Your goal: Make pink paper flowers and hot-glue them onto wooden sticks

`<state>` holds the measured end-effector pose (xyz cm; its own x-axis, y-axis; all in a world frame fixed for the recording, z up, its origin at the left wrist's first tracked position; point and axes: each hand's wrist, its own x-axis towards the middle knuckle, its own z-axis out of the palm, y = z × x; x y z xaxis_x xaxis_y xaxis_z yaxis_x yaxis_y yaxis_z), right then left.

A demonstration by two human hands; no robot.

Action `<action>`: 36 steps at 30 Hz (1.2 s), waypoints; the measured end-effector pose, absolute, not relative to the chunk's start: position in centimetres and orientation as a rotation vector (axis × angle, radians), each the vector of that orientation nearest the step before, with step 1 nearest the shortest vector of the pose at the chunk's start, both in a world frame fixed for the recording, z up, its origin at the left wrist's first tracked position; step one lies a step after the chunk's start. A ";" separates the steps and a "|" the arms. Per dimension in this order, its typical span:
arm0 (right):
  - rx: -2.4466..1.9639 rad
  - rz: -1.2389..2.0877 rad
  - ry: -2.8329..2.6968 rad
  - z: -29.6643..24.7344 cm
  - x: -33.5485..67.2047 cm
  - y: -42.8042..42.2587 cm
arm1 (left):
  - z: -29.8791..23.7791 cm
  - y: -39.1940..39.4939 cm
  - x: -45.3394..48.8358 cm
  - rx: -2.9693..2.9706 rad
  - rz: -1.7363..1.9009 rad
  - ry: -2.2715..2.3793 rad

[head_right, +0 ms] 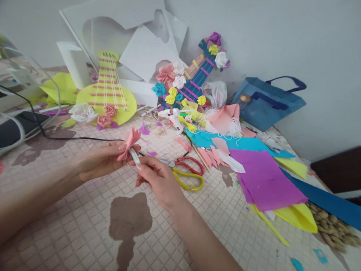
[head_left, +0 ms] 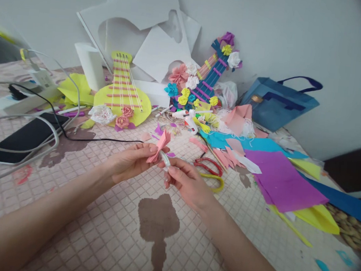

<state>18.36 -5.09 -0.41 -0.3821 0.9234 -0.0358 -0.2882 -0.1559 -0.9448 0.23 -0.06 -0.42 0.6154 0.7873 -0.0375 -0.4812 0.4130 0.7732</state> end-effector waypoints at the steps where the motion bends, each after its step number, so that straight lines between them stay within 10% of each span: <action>1: -0.836 1.695 -1.175 -0.4 18.4 -5.1 | -0.4 0.0 0.2 0.808 0.830 0.439; 36: -0.862 1.665 -1.198 -0.5 18.1 -5.2 | 0.0 -0.2 0.1 0.989 0.791 0.440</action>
<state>18.10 -5.16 -0.51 -0.3667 0.9295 -0.0387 -0.2586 -0.1418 -0.9555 0.06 -0.20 -0.01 0.6478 0.7617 0.0164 -0.3878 0.3112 0.8676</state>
